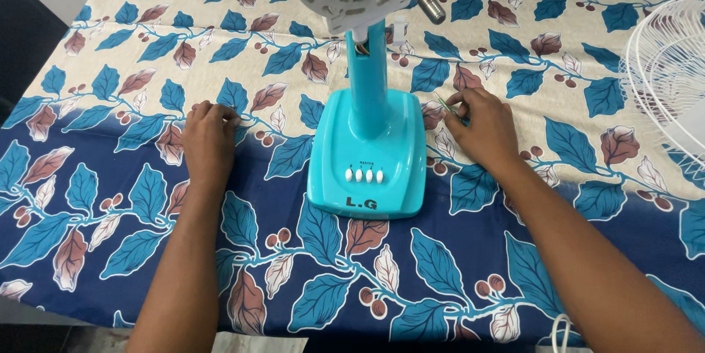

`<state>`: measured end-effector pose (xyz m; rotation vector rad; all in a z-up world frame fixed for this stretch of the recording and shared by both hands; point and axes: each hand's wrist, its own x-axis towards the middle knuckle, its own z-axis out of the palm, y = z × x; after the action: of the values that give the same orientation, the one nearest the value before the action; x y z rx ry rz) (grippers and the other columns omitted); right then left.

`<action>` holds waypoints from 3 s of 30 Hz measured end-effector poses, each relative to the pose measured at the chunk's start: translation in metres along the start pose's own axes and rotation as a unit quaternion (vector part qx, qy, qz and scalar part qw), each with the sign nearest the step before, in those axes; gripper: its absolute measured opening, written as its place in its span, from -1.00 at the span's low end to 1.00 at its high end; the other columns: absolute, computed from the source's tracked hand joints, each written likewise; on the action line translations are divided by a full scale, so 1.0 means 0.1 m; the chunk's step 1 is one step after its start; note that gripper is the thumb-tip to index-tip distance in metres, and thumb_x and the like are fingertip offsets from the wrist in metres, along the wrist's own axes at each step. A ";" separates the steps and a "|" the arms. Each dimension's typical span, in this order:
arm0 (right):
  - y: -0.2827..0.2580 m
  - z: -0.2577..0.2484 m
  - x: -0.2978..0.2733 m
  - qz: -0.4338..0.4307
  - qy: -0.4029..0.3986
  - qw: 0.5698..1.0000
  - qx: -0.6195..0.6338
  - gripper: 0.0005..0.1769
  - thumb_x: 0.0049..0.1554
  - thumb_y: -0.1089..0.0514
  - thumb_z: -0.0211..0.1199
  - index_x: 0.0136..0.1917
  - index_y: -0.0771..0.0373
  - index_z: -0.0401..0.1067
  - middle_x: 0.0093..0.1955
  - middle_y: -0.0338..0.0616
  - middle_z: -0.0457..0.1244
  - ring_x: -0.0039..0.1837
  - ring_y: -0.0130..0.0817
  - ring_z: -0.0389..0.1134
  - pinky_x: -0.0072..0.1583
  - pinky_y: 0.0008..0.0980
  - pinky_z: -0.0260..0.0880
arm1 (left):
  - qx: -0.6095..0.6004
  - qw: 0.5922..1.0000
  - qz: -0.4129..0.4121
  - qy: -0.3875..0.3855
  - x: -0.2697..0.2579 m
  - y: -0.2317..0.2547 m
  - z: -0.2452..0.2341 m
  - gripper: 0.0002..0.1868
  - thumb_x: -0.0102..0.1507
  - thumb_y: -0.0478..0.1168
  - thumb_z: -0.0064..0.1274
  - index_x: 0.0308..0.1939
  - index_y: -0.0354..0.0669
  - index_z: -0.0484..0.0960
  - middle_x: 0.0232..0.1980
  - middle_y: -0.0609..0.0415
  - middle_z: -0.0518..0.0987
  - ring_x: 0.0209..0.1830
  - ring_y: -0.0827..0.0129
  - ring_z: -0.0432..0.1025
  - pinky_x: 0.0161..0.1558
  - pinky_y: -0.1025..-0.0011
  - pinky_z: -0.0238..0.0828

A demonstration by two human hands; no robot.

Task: The person uses a screwdriver to loosen and remove a screw from the back of a small LG fan motor. They then tilt the fan and continue to unscrew the fastener from the motor housing.

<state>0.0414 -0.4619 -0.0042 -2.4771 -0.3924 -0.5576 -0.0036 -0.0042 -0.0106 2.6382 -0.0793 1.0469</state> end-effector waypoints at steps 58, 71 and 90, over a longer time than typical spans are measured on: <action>0.07 -0.15 0.00 0.083 0.159 0.964 0.198 -0.83 0.11 0.25 0.37 0.01 0.25 0.60 -0.11 -0.14 0.41 -0.20 -0.44 0.36 -0.16 -0.44 0.37 | -0.457 0.887 -0.023 0.063 0.07 1.88 0.03 -0.76 0.35 -0.32 0.15 0.06 -0.24 0.50 0.03 0.02 0.53 -0.04 0.35 0.51 -0.14 0.45 0.47; 0.71 -0.03 0.11 0.172 0.140 0.854 0.471 -0.66 0.17 0.20 0.19 0.21 0.29 0.49 -0.12 -0.17 0.39 -0.15 -0.41 0.41 -0.06 -0.39 0.47 | -0.493 0.866 -0.088 -0.008 0.08 1.78 0.18 -0.59 0.34 -0.26 0.08 0.24 -0.22 0.39 0.08 0.04 0.55 -0.04 0.43 0.45 -0.15 0.51 0.48; 0.34 -0.33 0.03 0.106 0.030 0.988 -0.112 -0.71 0.00 -0.04 0.37 -0.16 0.22 0.60 -0.12 0.07 0.41 -0.05 0.05 0.44 0.02 -0.02 0.44 | -0.559 0.821 -0.003 -0.120 0.56 1.93 0.10 -0.12 0.06 -0.21 0.36 0.39 -0.20 0.25 0.25 -0.06 0.47 0.30 0.23 0.39 0.24 0.27 0.37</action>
<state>0.0468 -0.5077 0.0061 -2.6652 -0.0424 -0.6138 0.0133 -0.1876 0.0703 1.6316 -0.5515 0.3949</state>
